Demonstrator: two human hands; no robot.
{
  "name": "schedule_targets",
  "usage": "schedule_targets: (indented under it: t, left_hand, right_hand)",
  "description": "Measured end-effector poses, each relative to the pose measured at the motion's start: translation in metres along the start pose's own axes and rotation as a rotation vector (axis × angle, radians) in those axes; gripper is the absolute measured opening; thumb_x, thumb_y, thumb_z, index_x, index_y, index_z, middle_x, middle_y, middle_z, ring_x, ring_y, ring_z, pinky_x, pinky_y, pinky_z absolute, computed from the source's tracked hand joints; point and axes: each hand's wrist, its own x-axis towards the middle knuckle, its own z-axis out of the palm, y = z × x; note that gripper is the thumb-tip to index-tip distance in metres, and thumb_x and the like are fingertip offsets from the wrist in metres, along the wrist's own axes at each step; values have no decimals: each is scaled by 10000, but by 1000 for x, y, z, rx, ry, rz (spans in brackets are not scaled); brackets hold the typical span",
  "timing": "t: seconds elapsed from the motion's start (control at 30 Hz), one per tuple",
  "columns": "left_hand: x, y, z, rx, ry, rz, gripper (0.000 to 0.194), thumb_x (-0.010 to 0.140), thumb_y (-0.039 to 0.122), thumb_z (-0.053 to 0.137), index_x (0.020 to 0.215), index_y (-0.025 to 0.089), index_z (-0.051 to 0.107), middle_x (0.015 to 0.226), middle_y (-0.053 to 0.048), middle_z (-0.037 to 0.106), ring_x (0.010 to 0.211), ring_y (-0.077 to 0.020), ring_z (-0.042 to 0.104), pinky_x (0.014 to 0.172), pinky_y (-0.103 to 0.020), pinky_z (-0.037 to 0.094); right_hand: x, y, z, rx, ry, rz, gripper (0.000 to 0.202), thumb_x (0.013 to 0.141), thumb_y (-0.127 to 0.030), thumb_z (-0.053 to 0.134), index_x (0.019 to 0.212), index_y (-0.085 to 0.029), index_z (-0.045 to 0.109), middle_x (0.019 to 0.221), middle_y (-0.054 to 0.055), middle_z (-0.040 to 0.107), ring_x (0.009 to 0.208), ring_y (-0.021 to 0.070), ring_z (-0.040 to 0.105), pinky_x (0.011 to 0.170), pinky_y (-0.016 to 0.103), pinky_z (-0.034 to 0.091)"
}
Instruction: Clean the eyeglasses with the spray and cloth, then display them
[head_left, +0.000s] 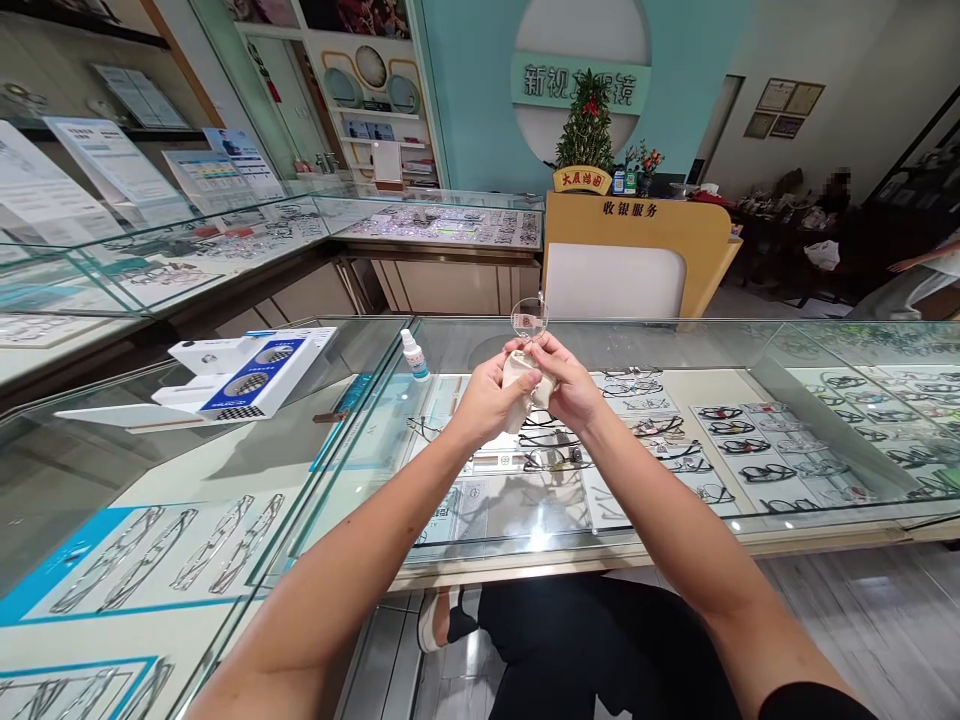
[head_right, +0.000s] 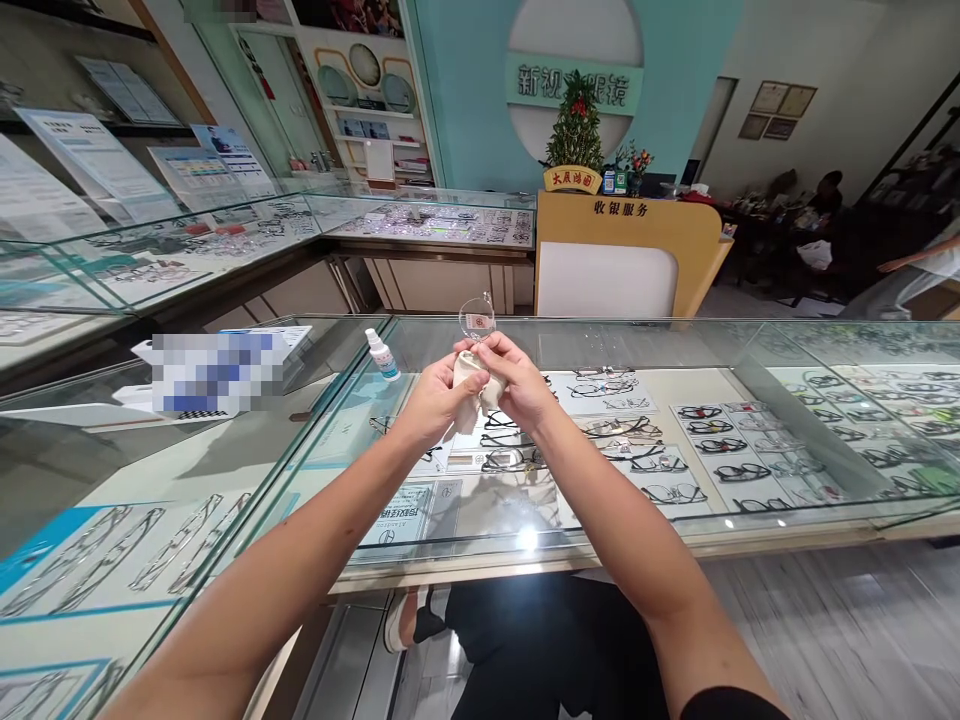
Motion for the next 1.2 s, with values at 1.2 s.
schedule_targets:
  t: [1.2]
  left_hand:
    - [0,11,-8,56,-171,32,659,824,768,887,992,153,717,832,-17,654,698,-131,551,645,-253,458]
  right_hand:
    - [-6,-12,5,-14,56,-33,316,789,-425,984,808,-248,723,1062,29,823,981,186,748,889,281,642]
